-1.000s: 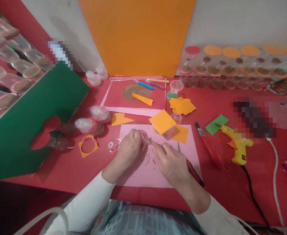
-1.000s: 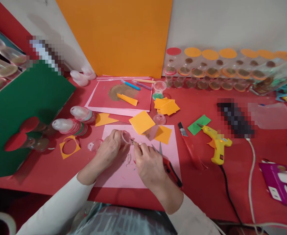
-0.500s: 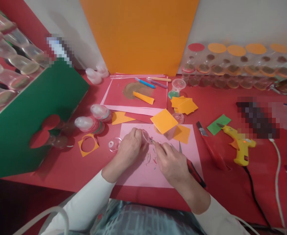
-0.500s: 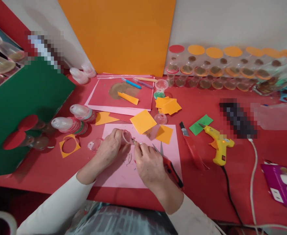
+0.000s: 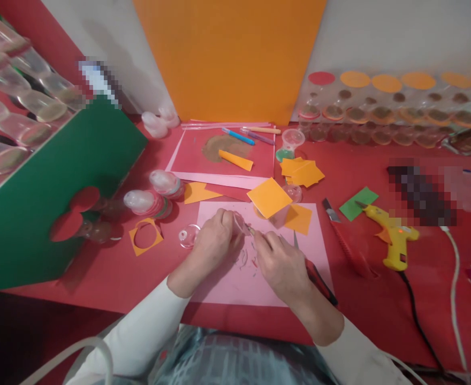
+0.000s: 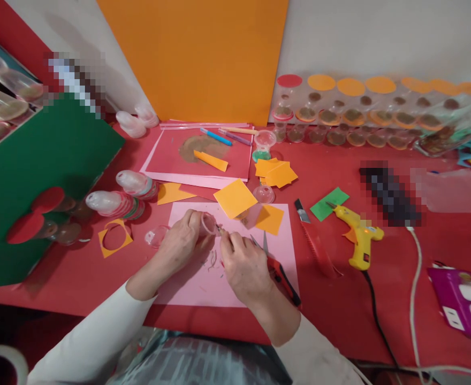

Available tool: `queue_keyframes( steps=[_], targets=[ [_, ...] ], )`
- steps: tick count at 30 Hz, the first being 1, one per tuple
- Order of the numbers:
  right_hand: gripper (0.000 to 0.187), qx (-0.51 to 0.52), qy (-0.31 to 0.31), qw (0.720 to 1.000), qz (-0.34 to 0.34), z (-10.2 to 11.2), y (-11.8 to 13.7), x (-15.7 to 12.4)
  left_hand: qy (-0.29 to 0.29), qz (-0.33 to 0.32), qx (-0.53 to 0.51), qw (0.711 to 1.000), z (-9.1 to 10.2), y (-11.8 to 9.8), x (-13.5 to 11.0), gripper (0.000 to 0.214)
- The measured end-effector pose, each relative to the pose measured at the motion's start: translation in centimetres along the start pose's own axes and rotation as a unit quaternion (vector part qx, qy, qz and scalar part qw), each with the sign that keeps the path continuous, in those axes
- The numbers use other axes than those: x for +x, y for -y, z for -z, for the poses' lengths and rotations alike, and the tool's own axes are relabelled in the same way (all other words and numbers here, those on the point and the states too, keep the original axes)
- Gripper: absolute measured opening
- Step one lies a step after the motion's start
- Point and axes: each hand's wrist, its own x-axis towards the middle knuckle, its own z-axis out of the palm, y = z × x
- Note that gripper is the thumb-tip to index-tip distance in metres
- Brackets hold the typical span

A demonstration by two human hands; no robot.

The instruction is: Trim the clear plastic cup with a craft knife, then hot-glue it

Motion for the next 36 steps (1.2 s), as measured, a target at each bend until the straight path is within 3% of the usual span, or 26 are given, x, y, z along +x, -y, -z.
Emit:
queue_keyframes(
  steps=[8, 16, 36],
  targets=[
    [0.027, 0.015, 0.015, 1.000, -0.012, 0.1, 0.0, 0.1, -0.012, 0.006, -0.008, 1.000, 0.0, 0.0, 0.0, 0.016],
    [0.029, 0.097, 0.018, 0.991, -0.089, 0.9, -0.6, 0.4, -0.039, 0.016, 0.002, 0.999, -0.4, 0.0, -0.2, 0.011],
    [0.029, 0.103, 0.026, 0.992, -0.071, 1.7, -0.4, 0.0, -0.064, -0.004, 0.031, 0.997, -1.0, 0.3, -0.3, 0.016]
  ],
)
